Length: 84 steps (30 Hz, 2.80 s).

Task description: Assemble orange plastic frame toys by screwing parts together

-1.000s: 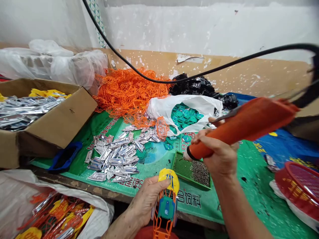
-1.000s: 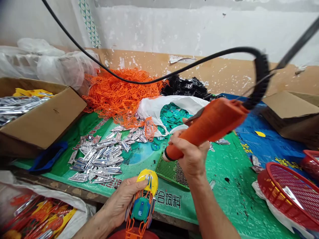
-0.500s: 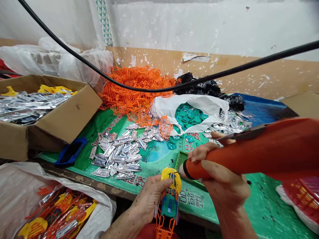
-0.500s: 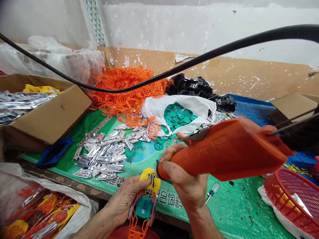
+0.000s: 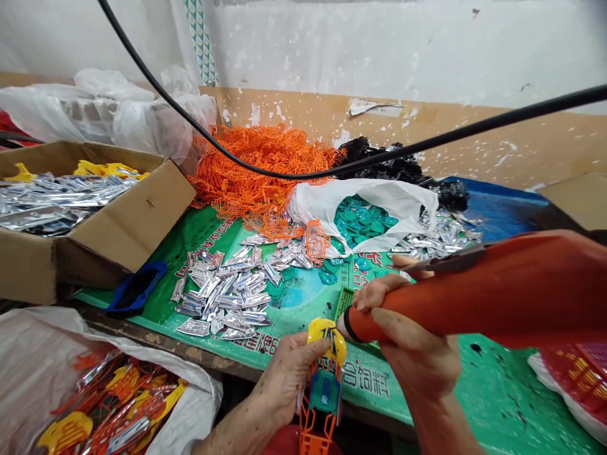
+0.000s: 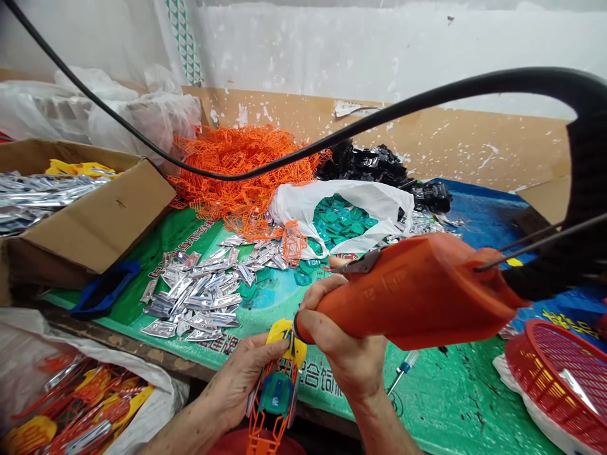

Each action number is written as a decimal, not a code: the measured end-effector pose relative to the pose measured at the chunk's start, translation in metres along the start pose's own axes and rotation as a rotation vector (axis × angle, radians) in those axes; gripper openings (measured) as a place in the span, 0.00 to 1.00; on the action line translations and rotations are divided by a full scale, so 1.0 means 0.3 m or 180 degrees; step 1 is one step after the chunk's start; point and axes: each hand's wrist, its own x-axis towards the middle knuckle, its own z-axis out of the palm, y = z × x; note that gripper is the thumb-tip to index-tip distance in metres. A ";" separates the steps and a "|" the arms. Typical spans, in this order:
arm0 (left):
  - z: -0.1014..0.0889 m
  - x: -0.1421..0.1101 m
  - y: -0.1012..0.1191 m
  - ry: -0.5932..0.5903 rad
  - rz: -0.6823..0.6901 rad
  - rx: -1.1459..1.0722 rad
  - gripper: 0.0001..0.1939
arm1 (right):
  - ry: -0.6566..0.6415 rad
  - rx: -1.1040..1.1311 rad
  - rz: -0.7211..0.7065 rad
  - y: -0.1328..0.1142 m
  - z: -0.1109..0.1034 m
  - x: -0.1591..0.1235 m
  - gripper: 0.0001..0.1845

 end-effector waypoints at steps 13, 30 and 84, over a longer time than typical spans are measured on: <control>0.020 -0.009 0.012 -0.0003 0.0033 0.0002 0.16 | -0.0039 -0.0307 -0.0013 0.020 -0.014 -0.005 0.06; 0.006 -0.018 -0.004 -0.0043 0.0221 0.0297 0.15 | -0.0076 -0.0147 0.0016 0.057 -0.014 -0.014 0.15; -0.017 -0.010 0.034 0.0026 -0.0107 0.0396 0.18 | 0.1086 -0.0513 -0.0394 0.196 -0.066 0.175 0.08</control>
